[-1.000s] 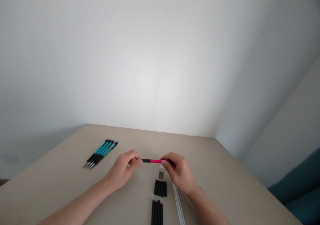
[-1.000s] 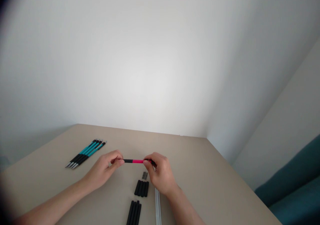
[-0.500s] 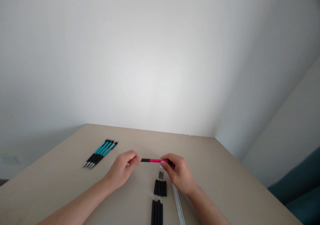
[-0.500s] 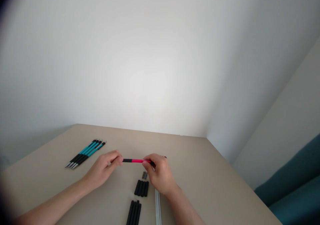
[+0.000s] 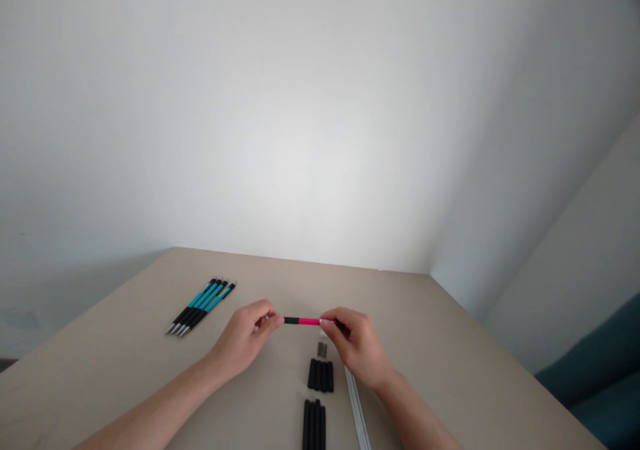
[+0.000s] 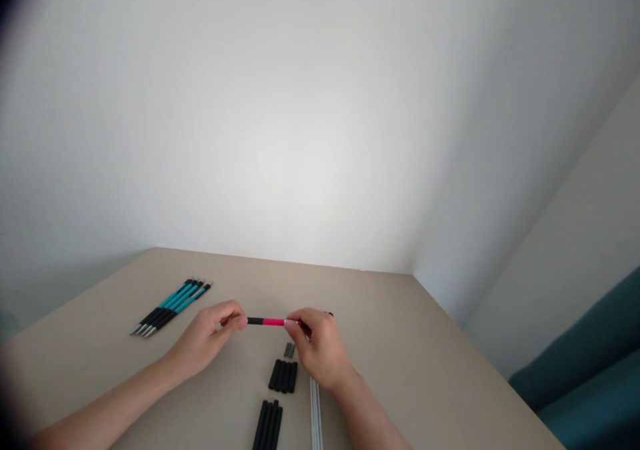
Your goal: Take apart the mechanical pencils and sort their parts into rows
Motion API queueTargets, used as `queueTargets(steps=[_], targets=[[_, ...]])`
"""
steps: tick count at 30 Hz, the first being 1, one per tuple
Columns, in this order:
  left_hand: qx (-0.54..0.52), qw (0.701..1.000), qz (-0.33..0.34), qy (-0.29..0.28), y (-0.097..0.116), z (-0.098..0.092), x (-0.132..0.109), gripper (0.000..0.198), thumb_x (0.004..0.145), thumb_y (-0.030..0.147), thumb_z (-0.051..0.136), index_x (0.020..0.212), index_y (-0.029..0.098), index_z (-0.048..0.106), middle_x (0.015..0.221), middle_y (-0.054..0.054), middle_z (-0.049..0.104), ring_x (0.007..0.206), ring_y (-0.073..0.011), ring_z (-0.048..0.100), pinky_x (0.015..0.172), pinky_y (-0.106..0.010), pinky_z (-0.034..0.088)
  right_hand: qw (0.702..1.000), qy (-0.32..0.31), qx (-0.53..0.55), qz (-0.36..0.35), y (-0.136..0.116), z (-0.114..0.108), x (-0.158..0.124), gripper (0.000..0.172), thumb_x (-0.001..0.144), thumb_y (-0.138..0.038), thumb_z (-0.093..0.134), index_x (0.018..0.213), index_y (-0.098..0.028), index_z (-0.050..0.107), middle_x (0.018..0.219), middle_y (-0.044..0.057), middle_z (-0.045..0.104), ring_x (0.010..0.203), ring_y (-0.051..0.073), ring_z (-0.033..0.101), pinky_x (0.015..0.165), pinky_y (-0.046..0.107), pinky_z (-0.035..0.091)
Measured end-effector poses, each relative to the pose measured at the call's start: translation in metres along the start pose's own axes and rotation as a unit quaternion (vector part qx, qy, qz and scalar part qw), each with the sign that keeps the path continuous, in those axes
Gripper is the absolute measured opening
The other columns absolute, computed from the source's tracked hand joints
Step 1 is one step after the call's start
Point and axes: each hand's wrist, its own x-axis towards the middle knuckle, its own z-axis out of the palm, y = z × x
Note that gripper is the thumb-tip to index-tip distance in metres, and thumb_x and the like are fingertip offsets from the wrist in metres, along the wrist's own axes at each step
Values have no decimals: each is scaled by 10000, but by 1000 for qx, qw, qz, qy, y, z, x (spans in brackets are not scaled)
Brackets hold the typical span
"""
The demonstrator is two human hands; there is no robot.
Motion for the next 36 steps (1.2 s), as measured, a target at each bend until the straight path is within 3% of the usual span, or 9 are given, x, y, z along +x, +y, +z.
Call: queueTargets(steps=[4,9,15,18,22,24,36], targets=[[-6,1000,-2,-9,3,0,0,448,927,417,363,599,170,544,572,11,478,545,-142,444,529,-239,301,1000,3,7,-4,-1,0,0,173,887,-280,520,872,-187,666,758,30,653,660,143,552,600,245,400],[-2,1000,-5,12,3,0,1,210,838,360,532,763,177,600,627,19,510,590,-150,476,536,-230,328,1000,4,9,17,-1,-1,1,100,825,-216,567,845,-181,658,733,16,636,631,133,538,584,233,394],[-13,999,-22,30,-1,1,1,143,784,319,599,772,177,600,620,26,533,600,-154,507,571,-235,365,999,-47,0,16,-4,-1,-1,140,839,-205,533,858,-172,667,663,-4,611,589,124,507,550,225,360],[-10,999,-19,27,-2,1,1,209,801,366,583,715,176,584,601,24,532,587,-150,494,551,-227,346,999,-50,-7,8,-4,-2,-1,219,894,-290,495,833,-171,668,640,-5,601,573,124,495,539,229,346],[-19,1000,-3,-2,-2,2,1,447,921,427,375,578,176,514,538,18,491,523,-131,442,520,-225,307,1000,-23,-17,2,0,-1,0,312,931,-331,446,767,-166,654,642,9,611,592,128,512,560,232,358],[-20,1000,-8,-9,-2,3,0,471,931,432,353,570,174,509,530,20,474,513,-128,427,516,-227,297,1000,-24,-19,2,1,-1,0,307,930,-339,450,777,-167,653,649,14,615,596,132,518,564,232,361],[-27,1000,-10,5,1,0,-2,241,907,400,441,842,187,535,643,23,504,595,-145,470,498,-211,300,1000,-5,-14,4,0,-3,0,330,936,-346,437,735,-166,627,616,2,573,565,124,478,540,233,320]])
